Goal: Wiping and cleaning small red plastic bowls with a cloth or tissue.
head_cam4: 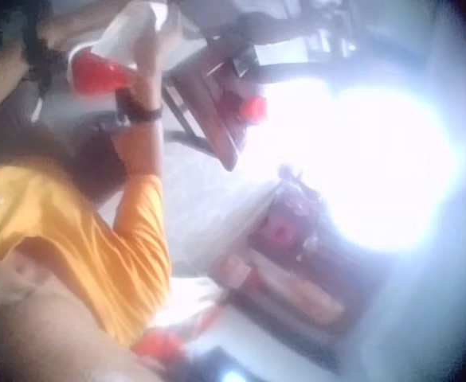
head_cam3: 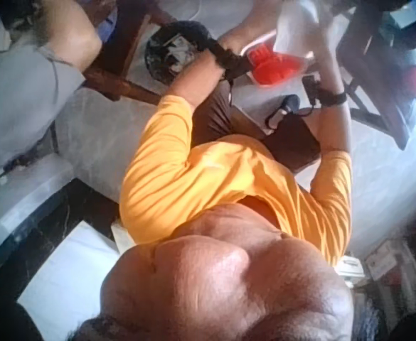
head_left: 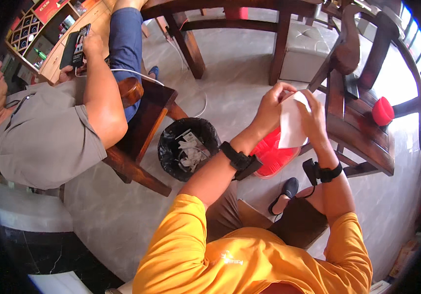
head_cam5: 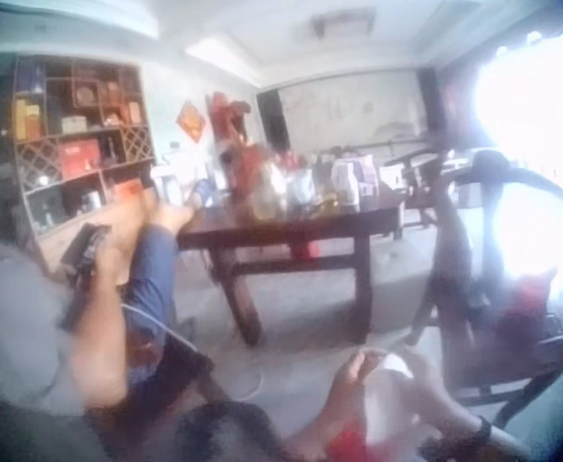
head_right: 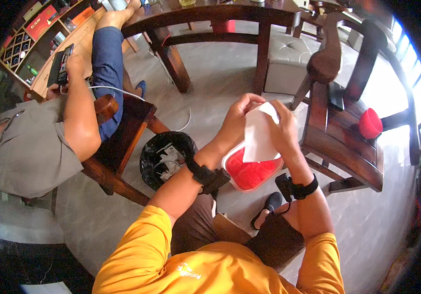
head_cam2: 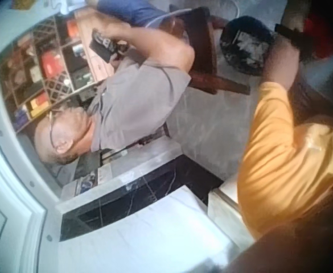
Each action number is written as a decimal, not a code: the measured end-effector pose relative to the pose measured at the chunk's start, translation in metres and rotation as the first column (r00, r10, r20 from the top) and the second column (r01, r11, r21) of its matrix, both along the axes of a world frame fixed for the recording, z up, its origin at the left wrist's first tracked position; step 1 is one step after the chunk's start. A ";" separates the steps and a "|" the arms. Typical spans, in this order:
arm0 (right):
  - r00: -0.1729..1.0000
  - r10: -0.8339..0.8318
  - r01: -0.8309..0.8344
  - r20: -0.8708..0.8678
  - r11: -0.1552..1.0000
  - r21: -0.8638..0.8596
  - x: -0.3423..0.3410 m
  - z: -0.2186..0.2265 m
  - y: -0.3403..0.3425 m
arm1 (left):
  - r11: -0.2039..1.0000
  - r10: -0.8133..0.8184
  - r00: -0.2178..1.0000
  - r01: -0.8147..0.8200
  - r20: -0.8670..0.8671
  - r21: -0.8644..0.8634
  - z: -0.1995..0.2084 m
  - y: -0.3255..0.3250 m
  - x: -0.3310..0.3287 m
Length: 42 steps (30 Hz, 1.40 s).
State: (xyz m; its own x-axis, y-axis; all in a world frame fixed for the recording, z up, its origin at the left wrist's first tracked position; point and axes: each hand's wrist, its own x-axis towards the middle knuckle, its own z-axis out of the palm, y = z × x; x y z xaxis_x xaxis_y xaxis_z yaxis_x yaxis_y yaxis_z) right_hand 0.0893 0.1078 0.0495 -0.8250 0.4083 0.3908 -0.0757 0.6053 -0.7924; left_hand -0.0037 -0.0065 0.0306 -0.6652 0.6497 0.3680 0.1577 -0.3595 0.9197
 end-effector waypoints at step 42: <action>0.998 -0.020 -0.022 -0.060 0.781 -0.624 -0.011 -0.040 -0.002 | 0.998 -0.048 0.993 0.044 0.107 0.035 0.025 -0.020 0.002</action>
